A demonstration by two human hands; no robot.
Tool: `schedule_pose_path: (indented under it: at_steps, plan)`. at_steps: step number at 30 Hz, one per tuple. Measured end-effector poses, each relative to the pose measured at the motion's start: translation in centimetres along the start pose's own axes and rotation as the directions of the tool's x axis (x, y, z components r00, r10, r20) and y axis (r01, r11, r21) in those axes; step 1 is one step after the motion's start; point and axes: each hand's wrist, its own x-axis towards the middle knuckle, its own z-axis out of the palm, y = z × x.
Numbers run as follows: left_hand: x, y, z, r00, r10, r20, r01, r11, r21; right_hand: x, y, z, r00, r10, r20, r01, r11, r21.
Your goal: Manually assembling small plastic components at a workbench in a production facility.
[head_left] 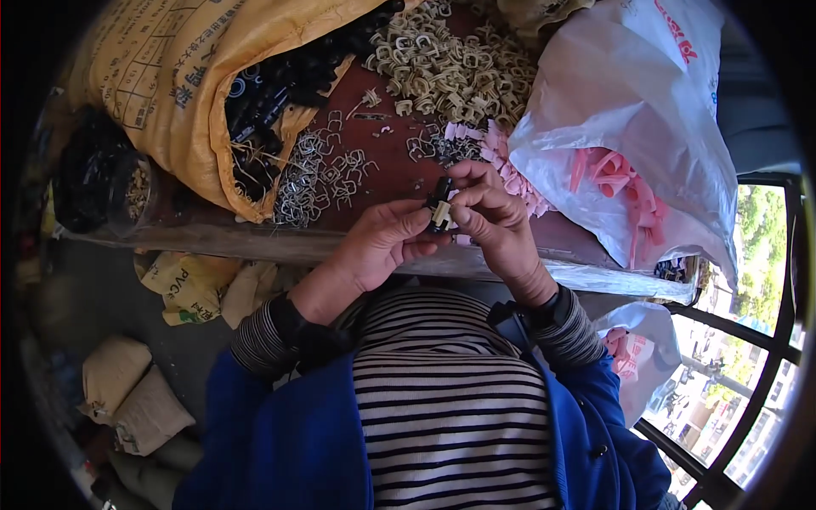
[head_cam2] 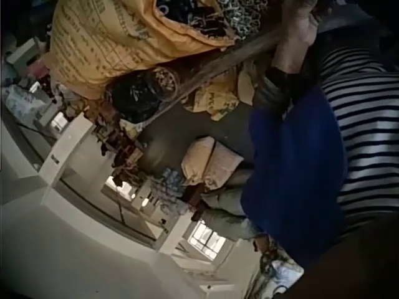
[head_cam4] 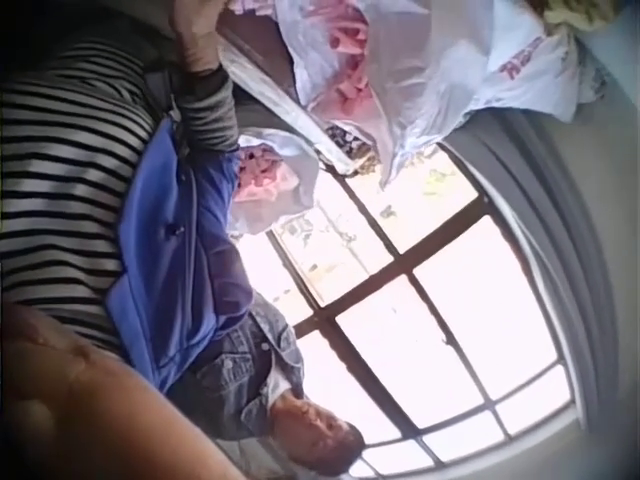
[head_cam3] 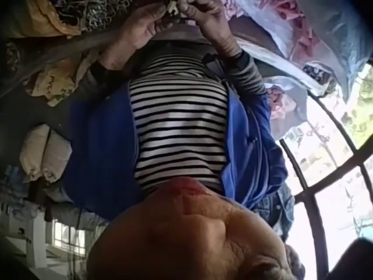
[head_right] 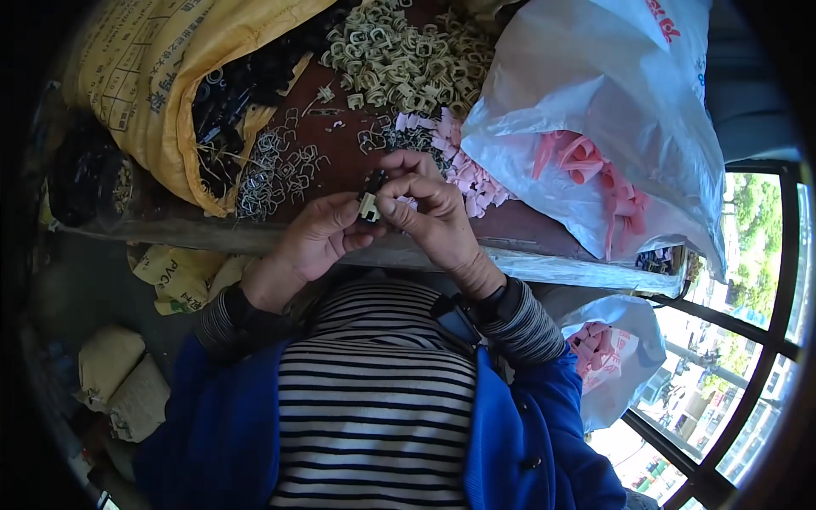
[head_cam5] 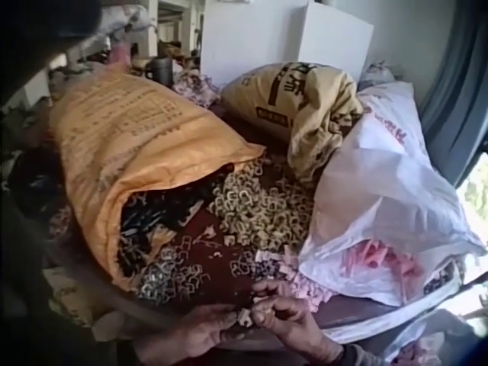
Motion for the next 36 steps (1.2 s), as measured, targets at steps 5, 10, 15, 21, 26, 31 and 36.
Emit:
schedule_pose_path:
  at_steps: [5, 10, 15, 21, 26, 31, 36]
  plan:
    - [-0.6, -0.1, 0.0, 1.0, 0.006, 0.011, -0.006, 1.0, -0.027, -0.4, 0.0, 0.5, 0.999, 0.036, 0.01, -0.037, 0.999, 0.023]
    - [-1.1, -0.3, 0.2, 0.999, 0.0, 0.039, 0.004, 0.994, -0.11, -0.6, -0.6, 1.0, 0.989, 0.146, -0.01, -0.143, 0.976, 0.166]
    - [-1.5, -0.6, 0.1, 0.998, 0.011, 0.054, -0.004, 0.993, -0.118, -0.9, -0.9, 1.1, 0.992, 0.129, -0.002, -0.129, 0.991, 0.045]
    - [-1.6, -0.3, -0.2, 0.999, -0.02, 0.049, 0.021, 0.999, -0.035, -0.3, -0.8, 1.3, 0.997, 0.073, 0.04, -0.067, 0.989, -0.128]
    - [-1.8, 0.5, -0.4, 1.0, 0.005, -0.008, -0.005, 1.0, 0.008, 1.3, -0.7, 0.0, 0.992, 0.126, -0.004, -0.125, 0.974, -0.187]
    - [-1.9, 1.2, -0.9, 0.998, 0.054, -0.037, -0.053, 0.998, 0.042, 5.3, 1.8, -2.7, 0.972, -0.184, 0.144, 0.209, 0.404, -0.891]
    - [-2.3, 1.5, -1.3, 0.992, 0.055, -0.116, -0.05, 0.998, 0.047, 7.5, 3.8, -3.4, 0.934, -0.154, 0.321, 0.32, -0.033, -0.947]
